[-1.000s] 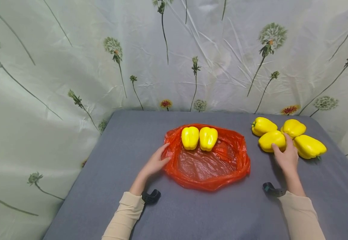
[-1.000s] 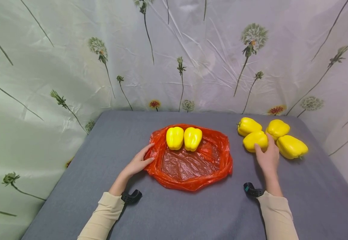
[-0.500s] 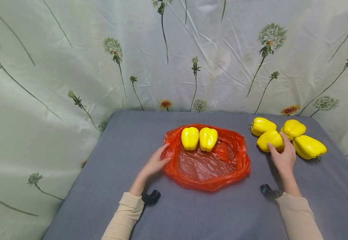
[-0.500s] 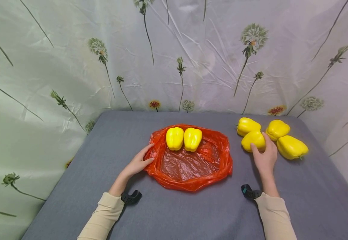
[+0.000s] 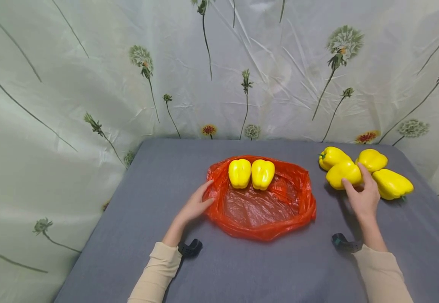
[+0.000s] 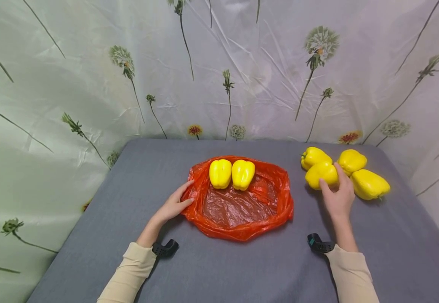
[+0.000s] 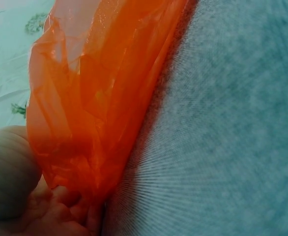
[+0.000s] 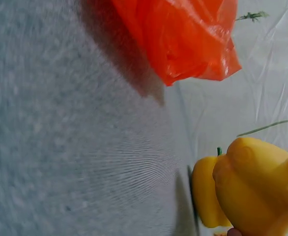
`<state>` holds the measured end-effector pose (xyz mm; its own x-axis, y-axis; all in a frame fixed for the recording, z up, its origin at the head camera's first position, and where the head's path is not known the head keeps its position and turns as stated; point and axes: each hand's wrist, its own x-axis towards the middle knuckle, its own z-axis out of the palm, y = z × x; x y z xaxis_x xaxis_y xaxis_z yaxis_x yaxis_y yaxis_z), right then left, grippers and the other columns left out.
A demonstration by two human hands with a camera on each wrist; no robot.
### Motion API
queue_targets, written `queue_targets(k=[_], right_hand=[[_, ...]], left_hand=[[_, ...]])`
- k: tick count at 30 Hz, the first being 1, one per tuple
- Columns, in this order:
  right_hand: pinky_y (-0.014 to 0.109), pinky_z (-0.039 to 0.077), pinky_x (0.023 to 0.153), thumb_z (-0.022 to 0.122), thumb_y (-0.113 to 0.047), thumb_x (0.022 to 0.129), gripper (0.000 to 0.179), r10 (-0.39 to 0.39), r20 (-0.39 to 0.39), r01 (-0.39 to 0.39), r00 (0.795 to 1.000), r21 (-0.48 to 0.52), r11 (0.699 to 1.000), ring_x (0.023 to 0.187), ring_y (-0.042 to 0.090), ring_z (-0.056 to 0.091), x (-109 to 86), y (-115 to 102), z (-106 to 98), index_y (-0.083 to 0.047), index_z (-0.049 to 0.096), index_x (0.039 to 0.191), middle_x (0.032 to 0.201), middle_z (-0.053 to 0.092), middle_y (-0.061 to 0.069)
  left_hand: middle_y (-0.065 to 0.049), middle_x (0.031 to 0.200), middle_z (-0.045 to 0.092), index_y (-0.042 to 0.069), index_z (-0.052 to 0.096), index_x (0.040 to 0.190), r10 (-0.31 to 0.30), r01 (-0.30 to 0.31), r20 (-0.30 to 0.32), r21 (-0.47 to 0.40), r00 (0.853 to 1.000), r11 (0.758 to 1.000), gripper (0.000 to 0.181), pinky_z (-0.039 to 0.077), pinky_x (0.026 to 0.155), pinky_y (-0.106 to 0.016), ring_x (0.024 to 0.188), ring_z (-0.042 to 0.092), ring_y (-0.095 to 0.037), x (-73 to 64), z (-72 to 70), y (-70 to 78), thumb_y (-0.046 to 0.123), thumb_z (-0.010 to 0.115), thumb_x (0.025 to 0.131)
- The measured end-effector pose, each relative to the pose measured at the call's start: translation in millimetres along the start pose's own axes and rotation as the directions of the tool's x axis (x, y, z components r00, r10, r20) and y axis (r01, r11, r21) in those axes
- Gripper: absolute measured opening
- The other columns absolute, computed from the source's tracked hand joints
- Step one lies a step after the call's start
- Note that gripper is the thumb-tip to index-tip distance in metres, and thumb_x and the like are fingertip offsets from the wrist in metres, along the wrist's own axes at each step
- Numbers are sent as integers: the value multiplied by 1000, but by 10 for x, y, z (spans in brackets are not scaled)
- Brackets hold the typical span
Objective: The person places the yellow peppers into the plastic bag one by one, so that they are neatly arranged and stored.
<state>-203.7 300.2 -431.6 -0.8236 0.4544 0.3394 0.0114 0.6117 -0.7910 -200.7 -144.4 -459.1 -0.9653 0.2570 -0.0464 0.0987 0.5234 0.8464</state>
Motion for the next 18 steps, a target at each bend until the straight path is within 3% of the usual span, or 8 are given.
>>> queue_targets(k=[2, 4, 13, 18], right_hand=[[4, 31, 73, 62, -21, 86, 56, -11, -2, 11, 1000, 10, 1000, 89, -21, 31, -11, -33, -18, -22, 45, 139, 135, 51, 18], [-1, 30, 72, 62, -21, 86, 56, -21, 2, 21, 1000, 24, 999, 89, -23, 30, -27, -73, -35, -22, 45, 139, 135, 51, 19], [-4, 35, 78, 61, -25, 89, 58, -15, 121, 11, 993, 34, 999, 113, -8, 44, -82, -279, -89, -32, 39, 143, 148, 42, 1], [-6, 33, 77, 61, -24, 89, 60, -65, 168, 56, 984, 63, 996, 104, -19, 40, -119, -362, -88, -31, 37, 144, 150, 39, 4]], left_hand=[[-14, 153, 30, 15, 29, 148, 1, -1, 0, -2, 1000, 1000, 61, 26, 114, -54, 142, 27, -34, 5, -1, -4, 18, 54, 92], [-15, 153, 30, 15, 29, 148, 2, -2, -1, -4, 1000, 1000, 61, 26, 114, -54, 142, 27, -34, 8, 0, -13, 17, 54, 92], [-17, 152, 30, 13, 29, 147, 24, -23, -8, 3, 1000, 1000, 61, 25, 115, -54, 142, 27, -36, 22, 0, -26, 17, 55, 92], [-18, 152, 31, 12, 29, 147, 23, -23, -10, 13, 1000, 1000, 61, 27, 114, -54, 141, 29, -36, 26, 7, -40, 16, 55, 92]])
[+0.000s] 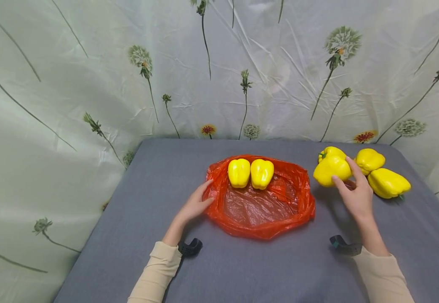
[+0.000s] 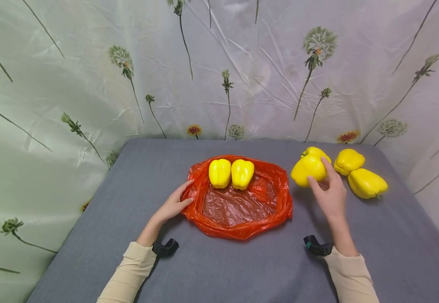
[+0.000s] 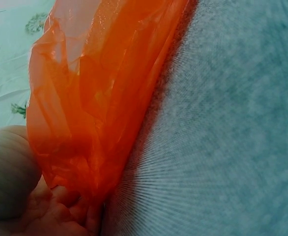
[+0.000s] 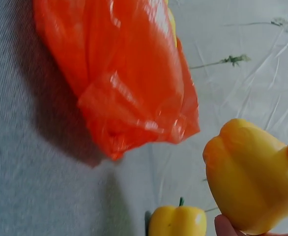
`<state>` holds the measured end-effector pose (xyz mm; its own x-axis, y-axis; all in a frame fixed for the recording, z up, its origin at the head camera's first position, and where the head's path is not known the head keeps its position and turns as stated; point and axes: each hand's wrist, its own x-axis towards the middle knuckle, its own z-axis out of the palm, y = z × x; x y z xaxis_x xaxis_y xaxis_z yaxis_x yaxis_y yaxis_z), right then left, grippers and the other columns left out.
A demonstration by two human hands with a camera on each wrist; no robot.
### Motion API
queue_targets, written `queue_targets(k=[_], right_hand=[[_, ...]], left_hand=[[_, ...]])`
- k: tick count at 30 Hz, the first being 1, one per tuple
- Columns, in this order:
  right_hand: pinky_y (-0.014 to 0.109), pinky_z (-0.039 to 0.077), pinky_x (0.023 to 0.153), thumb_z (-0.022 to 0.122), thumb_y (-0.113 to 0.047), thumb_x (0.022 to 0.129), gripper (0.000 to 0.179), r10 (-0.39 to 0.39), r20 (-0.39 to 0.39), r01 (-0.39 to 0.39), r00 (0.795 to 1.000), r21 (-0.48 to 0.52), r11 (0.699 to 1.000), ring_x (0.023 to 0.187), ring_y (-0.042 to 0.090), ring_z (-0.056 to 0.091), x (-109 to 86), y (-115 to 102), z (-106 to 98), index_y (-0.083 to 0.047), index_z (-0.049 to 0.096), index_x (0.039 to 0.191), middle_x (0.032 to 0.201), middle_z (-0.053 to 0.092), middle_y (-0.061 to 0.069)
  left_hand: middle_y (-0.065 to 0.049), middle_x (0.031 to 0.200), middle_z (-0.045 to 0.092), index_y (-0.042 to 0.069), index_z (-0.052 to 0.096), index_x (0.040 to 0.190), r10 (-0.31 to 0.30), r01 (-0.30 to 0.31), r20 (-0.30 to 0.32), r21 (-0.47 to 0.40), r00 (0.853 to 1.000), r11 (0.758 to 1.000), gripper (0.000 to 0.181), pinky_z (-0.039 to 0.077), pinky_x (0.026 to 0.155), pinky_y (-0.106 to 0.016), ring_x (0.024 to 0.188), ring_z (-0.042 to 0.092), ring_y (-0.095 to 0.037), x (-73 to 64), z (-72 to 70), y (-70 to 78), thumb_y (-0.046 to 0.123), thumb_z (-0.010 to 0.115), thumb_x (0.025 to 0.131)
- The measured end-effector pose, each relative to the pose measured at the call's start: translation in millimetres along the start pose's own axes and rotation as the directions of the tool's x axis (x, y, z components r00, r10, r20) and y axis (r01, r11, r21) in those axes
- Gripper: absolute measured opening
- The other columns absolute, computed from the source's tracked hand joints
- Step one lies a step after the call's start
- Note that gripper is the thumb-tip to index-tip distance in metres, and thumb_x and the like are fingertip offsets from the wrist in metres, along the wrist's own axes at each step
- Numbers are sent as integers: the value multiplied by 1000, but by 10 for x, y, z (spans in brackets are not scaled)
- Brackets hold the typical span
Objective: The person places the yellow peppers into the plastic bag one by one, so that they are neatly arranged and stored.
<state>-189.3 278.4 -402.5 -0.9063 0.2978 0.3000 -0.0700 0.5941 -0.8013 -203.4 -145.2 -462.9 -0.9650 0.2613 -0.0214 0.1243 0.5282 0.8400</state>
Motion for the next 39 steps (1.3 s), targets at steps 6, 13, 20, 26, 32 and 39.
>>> queue_targets(k=[6, 13, 20, 26, 32, 39], right_hand=[[-7, 33, 73, 62, -21, 89, 62, -61, 54, 60, 997, 24, 998, 88, -25, 38, -31, -100, 41, -24, 36, 145, 146, 41, 16], [-6, 34, 72, 61, -19, 90, 59, -96, 100, 94, 990, 24, 995, 84, -21, 40, -65, -167, 126, -16, 36, 143, 140, 42, 20], [-3, 38, 72, 59, -19, 91, 57, -130, 196, 117, 972, 74, 990, 86, -21, 42, -126, -260, 229, -14, 35, 142, 140, 40, 20], [19, 53, 75, 55, -22, 94, 59, -99, 376, 71, 921, 87, 994, 100, 24, 64, -167, -346, 303, -16, 28, 146, 140, 36, 23], [52, 53, 84, 53, -26, 94, 56, -110, 489, 96, 865, 53, 994, 102, 44, 60, -148, -322, 426, -17, 29, 144, 139, 39, 23], [55, 51, 90, 55, -27, 93, 56, -114, 536, 150, 836, -24, 988, 108, 39, 54, -110, -305, 553, -15, 32, 143, 140, 41, 21]], left_hand=[[-18, 152, 30, 12, 28, 147, 11, -10, 4, -7, 1000, 1000, 61, 26, 114, -55, 141, 28, -37, -8, -4, -5, 18, 54, 92], [-16, 152, 31, 14, 29, 148, -14, 14, 3, -18, 1000, 1000, 61, 27, 114, -54, 142, 28, -35, -3, -8, 9, 18, 55, 92], [-17, 152, 30, 12, 28, 148, -7, 7, 3, -14, 1000, 1000, 62, 27, 114, -54, 141, 28, -36, -5, -1, 1, 16, 55, 92], [-18, 153, 30, 12, 29, 147, -3, 3, 5, -13, 1000, 1000, 61, 26, 115, -54, 142, 27, -36, 0, 1, 3, 17, 54, 92], [-17, 152, 31, 12, 29, 147, 0, 0, -3, -6, 1000, 1000, 61, 26, 115, -54, 142, 28, -36, 3, 3, 5, 15, 55, 92], [-18, 152, 31, 11, 30, 147, 14, -14, -7, -1, 1000, 1000, 61, 26, 114, -54, 141, 29, -37, -5, 7, 1, 16, 54, 92]])
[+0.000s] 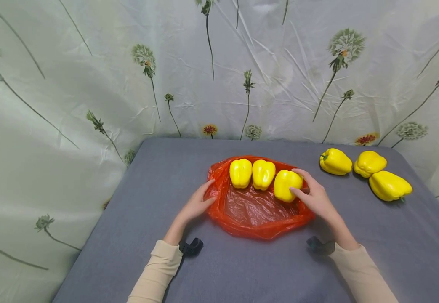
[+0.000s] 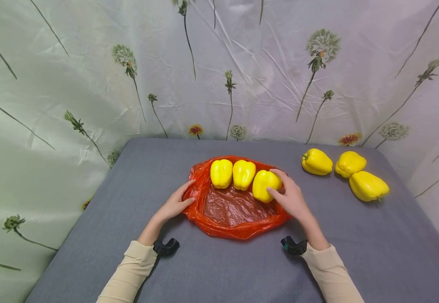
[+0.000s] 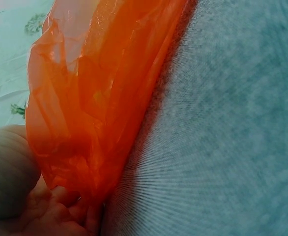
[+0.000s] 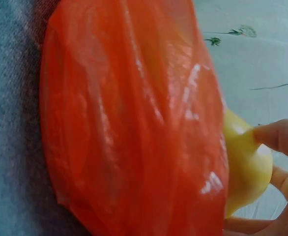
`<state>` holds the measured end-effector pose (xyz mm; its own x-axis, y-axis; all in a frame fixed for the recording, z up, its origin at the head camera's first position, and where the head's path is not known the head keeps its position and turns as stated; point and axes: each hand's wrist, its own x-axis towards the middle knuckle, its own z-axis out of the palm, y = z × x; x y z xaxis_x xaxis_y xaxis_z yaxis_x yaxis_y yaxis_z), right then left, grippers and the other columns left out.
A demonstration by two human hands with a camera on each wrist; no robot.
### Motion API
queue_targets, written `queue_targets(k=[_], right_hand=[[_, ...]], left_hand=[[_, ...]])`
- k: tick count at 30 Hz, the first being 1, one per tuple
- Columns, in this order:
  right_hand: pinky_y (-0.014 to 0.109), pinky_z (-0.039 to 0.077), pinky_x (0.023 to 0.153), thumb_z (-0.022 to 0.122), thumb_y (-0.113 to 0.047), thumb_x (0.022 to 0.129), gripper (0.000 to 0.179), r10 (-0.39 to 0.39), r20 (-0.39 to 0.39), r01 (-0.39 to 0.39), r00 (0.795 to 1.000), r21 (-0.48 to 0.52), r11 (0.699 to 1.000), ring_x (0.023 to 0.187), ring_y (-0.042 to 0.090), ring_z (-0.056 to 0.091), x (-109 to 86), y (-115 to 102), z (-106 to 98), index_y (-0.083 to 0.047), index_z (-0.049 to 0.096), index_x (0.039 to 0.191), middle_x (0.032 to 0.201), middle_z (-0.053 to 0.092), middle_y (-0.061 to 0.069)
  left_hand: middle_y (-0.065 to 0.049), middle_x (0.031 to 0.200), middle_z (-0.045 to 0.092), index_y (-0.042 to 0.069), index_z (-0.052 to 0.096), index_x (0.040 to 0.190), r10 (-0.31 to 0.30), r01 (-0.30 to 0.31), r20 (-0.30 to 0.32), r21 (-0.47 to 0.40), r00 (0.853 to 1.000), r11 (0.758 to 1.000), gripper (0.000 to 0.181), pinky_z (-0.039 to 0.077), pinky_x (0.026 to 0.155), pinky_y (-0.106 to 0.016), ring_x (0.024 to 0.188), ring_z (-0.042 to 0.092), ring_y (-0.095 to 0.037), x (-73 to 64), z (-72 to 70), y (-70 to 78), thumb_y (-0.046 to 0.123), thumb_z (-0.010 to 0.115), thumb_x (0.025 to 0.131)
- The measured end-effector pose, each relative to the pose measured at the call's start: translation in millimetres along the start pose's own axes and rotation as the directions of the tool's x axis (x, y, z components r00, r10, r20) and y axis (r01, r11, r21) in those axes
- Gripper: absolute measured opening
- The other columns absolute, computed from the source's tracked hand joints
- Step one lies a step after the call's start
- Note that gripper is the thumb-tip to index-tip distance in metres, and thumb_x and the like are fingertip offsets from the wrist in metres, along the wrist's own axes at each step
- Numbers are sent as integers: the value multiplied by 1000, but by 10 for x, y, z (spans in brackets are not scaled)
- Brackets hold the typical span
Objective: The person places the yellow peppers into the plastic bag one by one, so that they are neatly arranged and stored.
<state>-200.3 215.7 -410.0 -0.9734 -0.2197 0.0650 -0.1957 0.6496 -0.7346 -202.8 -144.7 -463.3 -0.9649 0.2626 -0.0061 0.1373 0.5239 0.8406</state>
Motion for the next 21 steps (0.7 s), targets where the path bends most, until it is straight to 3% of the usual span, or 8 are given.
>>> queue_targets(k=[5, 13, 21], right_hand=[[53, 50, 91, 56, -26, 93, 55, 10, 5, -9, 1000, -60, 998, 110, 37, 50, 56, -16, 43, -14, 33, 142, 135, 43, 23], [60, 40, 100, 48, -26, 97, 59, 37, 19, -35, 999, -74, 997, 126, 41, 41, 121, -1, 78, -13, 23, 149, 147, 34, 24], [59, 38, 103, 44, -18, 98, 53, 39, -60, -46, 997, -125, 991, 129, 43, 41, 116, 26, 130, -14, 27, 149, 148, 36, 23]], left_hand=[[-18, 152, 31, 11, 30, 147, -5, 5, 6, -9, 1000, 1000, 61, 26, 114, -55, 141, 29, -36, -6, -9, 13, 15, 54, 91], [-17, 152, 32, 11, 29, 147, -8, 8, 3, -17, 1000, 1000, 61, 27, 114, -54, 141, 30, -36, -2, -11, 11, 14, 55, 91], [-20, 151, 32, 8, 30, 146, 18, -18, -4, 15, 1000, 1000, 61, 25, 115, -53, 141, 29, -37, 4, -5, 3, 13, 55, 90]])
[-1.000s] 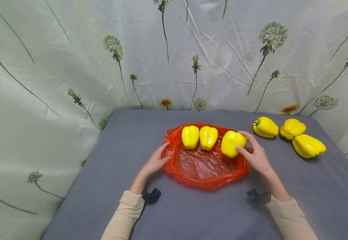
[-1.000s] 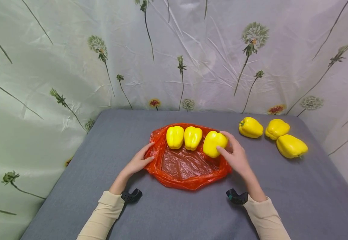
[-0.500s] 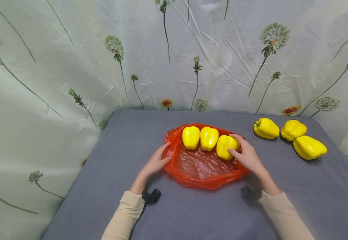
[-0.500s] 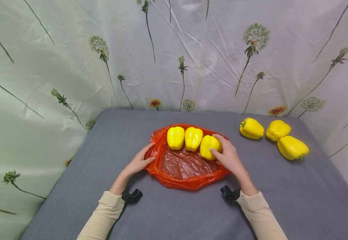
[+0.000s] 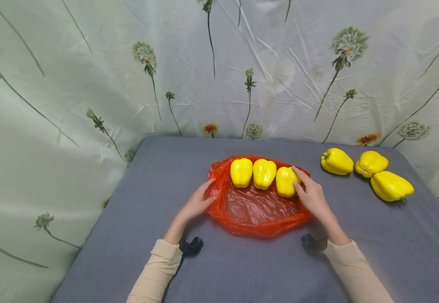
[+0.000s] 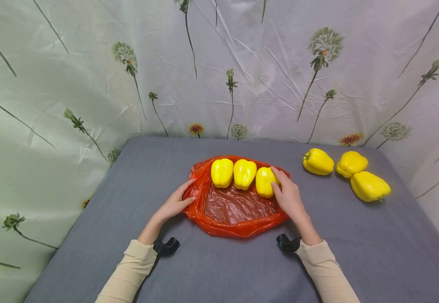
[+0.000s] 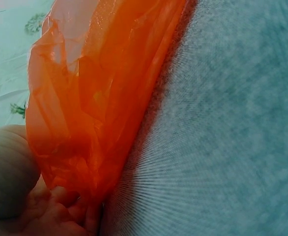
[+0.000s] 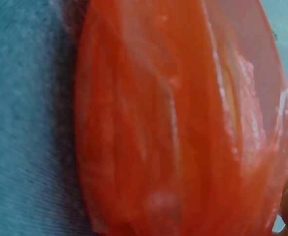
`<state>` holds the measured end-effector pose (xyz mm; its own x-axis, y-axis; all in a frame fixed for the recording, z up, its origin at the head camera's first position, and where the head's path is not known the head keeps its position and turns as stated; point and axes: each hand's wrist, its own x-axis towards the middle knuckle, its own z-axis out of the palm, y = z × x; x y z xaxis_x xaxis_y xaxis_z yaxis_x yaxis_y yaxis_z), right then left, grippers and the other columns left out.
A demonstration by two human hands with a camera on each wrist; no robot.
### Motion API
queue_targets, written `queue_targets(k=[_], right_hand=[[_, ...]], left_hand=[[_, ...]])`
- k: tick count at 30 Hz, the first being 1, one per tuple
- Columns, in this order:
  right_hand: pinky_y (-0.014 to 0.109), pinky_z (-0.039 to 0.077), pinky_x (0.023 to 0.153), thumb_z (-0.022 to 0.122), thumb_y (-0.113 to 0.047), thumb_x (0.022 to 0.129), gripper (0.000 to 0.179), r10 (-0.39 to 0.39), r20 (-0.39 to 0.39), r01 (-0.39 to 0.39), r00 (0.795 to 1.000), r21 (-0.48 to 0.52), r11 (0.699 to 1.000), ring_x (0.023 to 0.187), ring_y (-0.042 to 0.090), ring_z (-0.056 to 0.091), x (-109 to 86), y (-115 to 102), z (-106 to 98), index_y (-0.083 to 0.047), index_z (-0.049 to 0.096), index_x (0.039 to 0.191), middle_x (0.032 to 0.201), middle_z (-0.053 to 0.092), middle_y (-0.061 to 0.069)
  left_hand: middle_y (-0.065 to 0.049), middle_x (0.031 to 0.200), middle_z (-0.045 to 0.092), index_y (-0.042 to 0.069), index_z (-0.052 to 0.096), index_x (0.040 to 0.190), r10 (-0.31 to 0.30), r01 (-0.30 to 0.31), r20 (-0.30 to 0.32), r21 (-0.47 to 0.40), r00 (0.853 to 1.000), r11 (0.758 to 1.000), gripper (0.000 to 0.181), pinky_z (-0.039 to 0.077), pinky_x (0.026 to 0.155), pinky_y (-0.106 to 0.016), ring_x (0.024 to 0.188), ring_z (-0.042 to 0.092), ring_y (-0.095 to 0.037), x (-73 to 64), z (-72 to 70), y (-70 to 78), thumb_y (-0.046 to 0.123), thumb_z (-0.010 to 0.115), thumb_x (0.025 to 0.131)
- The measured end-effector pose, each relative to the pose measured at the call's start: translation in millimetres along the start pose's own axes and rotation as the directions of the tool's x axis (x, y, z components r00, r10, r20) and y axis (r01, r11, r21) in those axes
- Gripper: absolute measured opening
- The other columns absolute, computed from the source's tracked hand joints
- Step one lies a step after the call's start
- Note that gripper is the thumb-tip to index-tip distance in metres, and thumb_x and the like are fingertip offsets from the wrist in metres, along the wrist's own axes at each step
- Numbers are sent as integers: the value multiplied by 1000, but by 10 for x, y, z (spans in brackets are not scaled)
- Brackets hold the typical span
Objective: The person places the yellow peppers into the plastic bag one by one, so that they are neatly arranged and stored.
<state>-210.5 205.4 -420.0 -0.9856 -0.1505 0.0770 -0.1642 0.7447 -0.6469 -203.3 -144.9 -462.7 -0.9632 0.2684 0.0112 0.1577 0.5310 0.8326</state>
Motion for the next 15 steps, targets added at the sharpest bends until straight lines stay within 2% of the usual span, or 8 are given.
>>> queue_targets(k=[3, 6, 9, 15], right_hand=[[58, 40, 102, 51, -18, 96, 59, -15, 10, 15, 1000, -4, 1000, 131, 43, 40, -17, 1, 19, -12, 25, 149, 149, 32, 24], [54, 46, 97, 60, -19, 91, 74, -47, 50, 46, 998, 5, 999, 128, 43, 42, -26, 13, 41, -9, 17, 151, 151, 26, 25], [52, 48, 94, 67, -16, 85, 85, -72, 54, 72, 996, 3, 997, 128, 42, 42, -22, 30, 64, -8, 14, 151, 152, 24, 25], [61, 33, 106, 67, -14, 85, 86, -83, 18, 84, 996, -23, 996, 135, 45, 31, -6, 42, 92, -7, 13, 151, 152, 23, 25]], left_hand=[[-19, 151, 32, 9, 30, 146, -9, 9, 5, -1, 1000, 1000, 61, 25, 115, -53, 141, 29, -36, -5, 2, -7, 13, 55, 91], [-19, 151, 32, 10, 30, 147, -13, 13, 8, -9, 1000, 1000, 61, 26, 115, -53, 141, 28, -36, -9, -2, -7, 14, 54, 91], [-19, 151, 31, 10, 30, 147, -13, 13, 10, -14, 1000, 1000, 61, 25, 115, -53, 141, 28, -37, -6, -6, -9, 14, 55, 92], [-19, 152, 31, 10, 30, 147, -13, 13, 11, -7, 1000, 1000, 61, 25, 115, -53, 141, 28, -36, 5, -1, -8, 14, 55, 92]])
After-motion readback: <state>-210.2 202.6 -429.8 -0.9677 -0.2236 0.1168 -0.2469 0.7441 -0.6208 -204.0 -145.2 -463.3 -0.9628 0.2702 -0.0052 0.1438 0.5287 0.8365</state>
